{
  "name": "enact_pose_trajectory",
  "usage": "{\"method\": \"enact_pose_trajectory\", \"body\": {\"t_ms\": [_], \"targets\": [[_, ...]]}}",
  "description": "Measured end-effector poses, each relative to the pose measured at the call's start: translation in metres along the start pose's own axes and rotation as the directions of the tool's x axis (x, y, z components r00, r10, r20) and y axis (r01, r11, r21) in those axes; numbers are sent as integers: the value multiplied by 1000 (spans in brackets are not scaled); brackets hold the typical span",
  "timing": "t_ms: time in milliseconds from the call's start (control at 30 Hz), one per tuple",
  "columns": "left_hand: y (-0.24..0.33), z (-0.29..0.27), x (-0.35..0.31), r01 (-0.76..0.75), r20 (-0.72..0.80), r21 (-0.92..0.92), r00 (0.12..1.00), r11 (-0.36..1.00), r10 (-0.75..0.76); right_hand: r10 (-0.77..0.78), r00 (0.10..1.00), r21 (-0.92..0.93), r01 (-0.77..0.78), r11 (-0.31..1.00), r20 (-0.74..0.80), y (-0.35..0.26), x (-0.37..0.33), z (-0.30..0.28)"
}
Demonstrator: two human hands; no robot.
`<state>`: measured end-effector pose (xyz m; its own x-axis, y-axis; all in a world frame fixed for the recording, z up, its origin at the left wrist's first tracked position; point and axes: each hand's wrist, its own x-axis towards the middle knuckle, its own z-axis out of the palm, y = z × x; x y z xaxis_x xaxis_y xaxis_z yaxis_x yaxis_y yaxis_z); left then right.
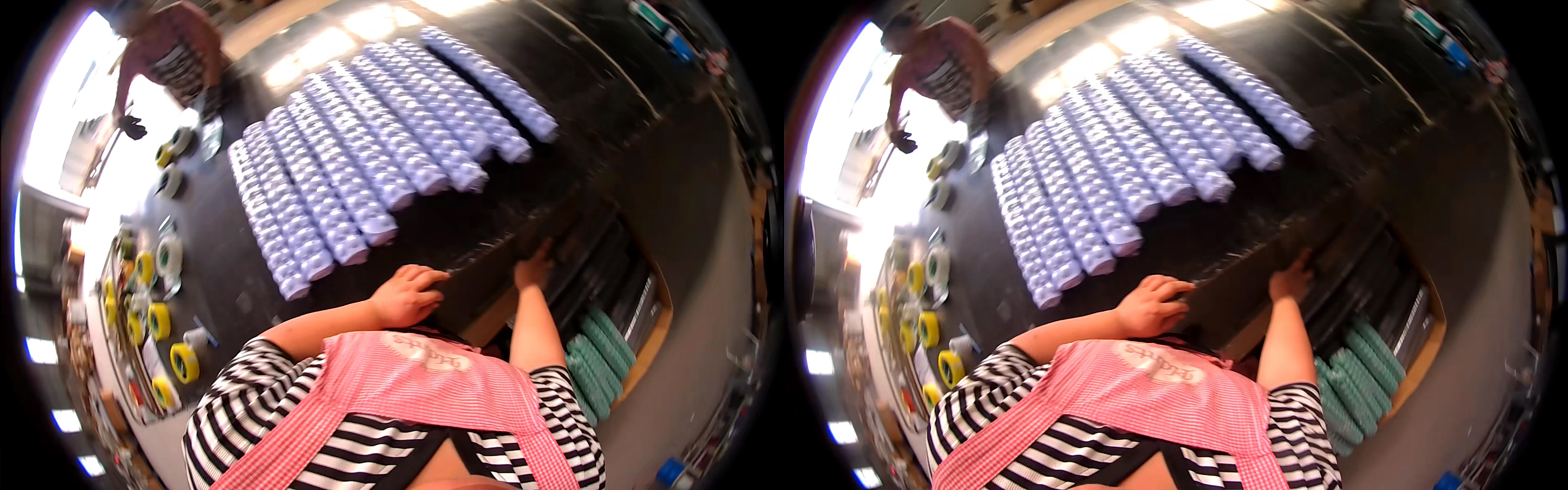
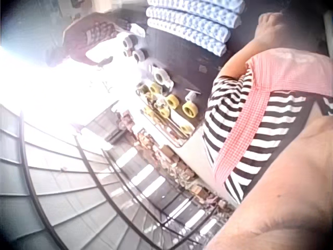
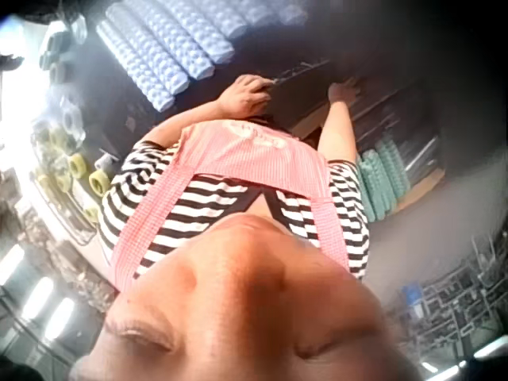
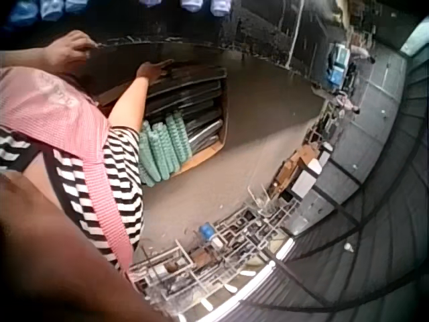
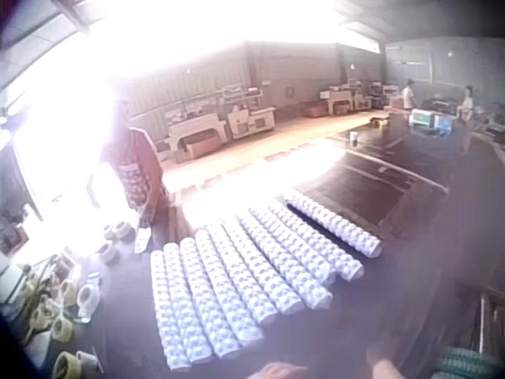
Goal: The person arranges stacks of green and purple bubble wrap on a table. They then pick up a roll of yellow tape and a stack of shipping labels, sorting through the labels and arranging them on the table.
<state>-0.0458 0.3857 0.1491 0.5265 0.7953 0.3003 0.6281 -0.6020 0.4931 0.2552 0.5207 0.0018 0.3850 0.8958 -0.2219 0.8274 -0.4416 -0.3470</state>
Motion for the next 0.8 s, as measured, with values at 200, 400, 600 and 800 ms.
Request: {"method": "enact_pose_trajectory", "body": {"t_ms": [200,400,600,800], "targets": [[1,9,-24,-4,-119,-64,993,998,-4,-53,998,-84,57,995,41,-4,-5,-2],[7,-14,-48,-8,-264,-98,964,995,-18,-338,937,-543,330,772,88,79,63,39],[41,-74,-134,427,-530,180,801,886,-279,-27,964,-110,-2,994,-264,27,47,-29],[12,-58,-168,814,-715,56,437,578,-545,-583,453,60,821,568,-675,-116,102,-126]]}}
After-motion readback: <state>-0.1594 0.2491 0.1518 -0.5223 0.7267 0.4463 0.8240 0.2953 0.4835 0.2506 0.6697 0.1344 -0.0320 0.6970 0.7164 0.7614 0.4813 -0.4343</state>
